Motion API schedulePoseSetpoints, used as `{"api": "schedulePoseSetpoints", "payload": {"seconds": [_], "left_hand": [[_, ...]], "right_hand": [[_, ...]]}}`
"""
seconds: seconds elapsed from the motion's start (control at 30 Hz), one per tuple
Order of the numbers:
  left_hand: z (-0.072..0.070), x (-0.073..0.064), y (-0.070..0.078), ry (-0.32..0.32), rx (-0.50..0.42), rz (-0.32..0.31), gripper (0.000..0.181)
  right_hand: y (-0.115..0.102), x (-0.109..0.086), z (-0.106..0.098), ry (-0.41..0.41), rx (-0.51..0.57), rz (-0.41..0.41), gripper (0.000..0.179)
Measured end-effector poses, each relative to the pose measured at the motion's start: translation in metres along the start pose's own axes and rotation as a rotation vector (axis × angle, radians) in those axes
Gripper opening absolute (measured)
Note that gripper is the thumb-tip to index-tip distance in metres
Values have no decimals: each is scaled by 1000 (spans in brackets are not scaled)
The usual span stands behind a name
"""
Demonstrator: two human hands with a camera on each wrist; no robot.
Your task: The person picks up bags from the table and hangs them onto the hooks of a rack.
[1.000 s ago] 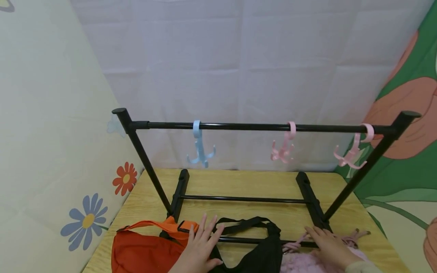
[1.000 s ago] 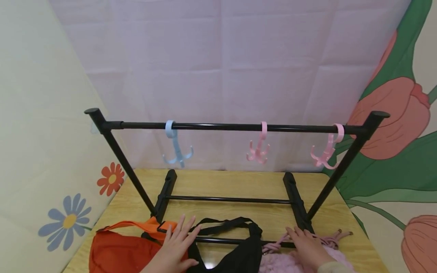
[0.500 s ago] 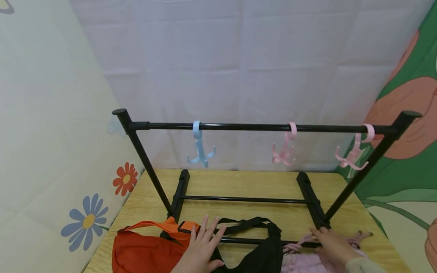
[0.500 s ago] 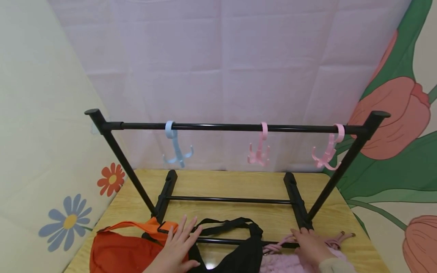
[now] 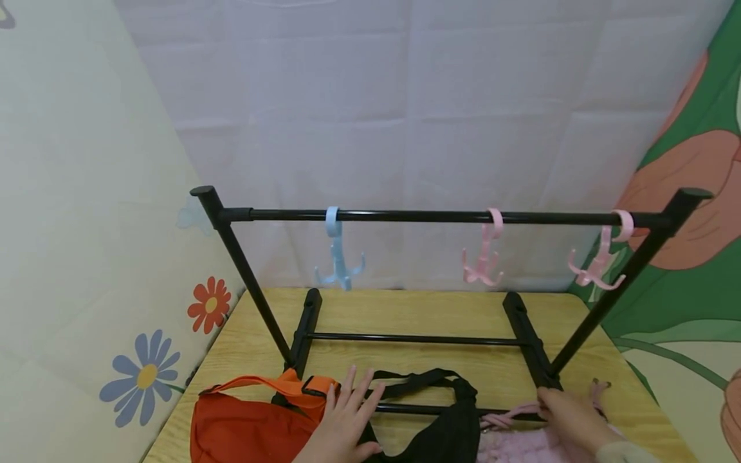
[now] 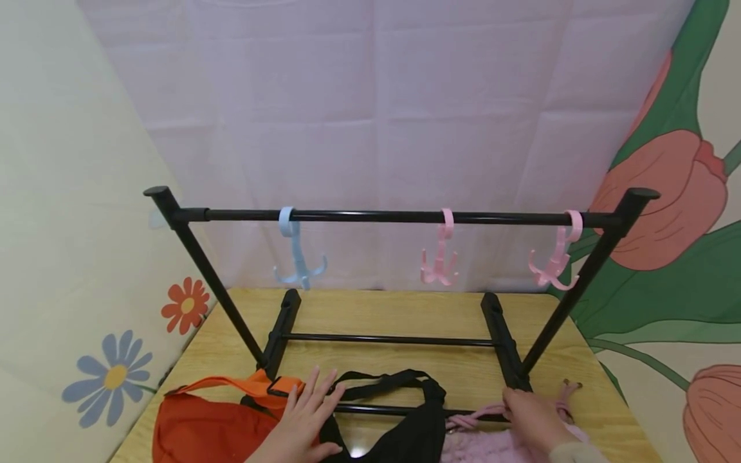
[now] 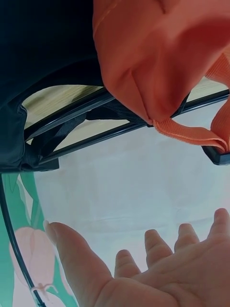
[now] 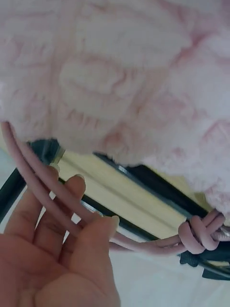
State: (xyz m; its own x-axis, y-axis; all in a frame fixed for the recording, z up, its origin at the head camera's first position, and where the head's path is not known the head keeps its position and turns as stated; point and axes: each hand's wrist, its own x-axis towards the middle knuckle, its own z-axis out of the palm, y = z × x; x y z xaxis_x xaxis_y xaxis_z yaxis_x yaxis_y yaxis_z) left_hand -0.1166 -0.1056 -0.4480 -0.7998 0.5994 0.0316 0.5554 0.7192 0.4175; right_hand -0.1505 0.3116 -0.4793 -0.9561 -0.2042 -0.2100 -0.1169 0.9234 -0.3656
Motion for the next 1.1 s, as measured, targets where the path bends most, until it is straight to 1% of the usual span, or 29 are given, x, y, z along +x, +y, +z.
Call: {"api": "schedulePoseSetpoints", "payload": {"seconds": [0.13, 0.2, 0.27, 0.37, 0.5, 0.57, 0.67, 0.8, 0.87, 0.97, 1.1], "left_hand": [[0, 1, 2, 0, -5, -2, 90], [1, 1, 2, 1, -5, -4, 89], [1, 1, 2, 5, -2, -3, 88], [2, 1, 2, 10, 3, 3, 89], [2, 1, 2, 14, -6, 14, 89], [1, 0, 3, 12, -11, 16, 89], [1, 0, 3, -3, -21, 7, 89], [0, 0, 4, -13, -26, 3, 87], [-1, 0, 4, -12, -35, 4, 87], [-1, 1, 4, -12, -58, -4, 87], [-3, 2, 6, -25, -79, -26, 87]], "right_hand": [[-5, -5, -5, 89, -61, -83, 19], [-8, -7, -8, 128, -74, -130, 18], [-12, -9, -12, 155, -65, -159, 17], [-18, -12, -18, 176, -39, -170, 15], [-25, -17, -24, 224, -42, -203, 13], [-27, -21, -27, 268, -45, -243, 14], [-30, -26, -33, 314, -35, -286, 14], [-36, -30, -42, 370, -6, -307, 16], [-40, -33, -44, 423, 3, -319, 20], [-44, -36, -48, 479, 24, -324, 22], [-46, -38, -53, 509, 39, -306, 24]]}}
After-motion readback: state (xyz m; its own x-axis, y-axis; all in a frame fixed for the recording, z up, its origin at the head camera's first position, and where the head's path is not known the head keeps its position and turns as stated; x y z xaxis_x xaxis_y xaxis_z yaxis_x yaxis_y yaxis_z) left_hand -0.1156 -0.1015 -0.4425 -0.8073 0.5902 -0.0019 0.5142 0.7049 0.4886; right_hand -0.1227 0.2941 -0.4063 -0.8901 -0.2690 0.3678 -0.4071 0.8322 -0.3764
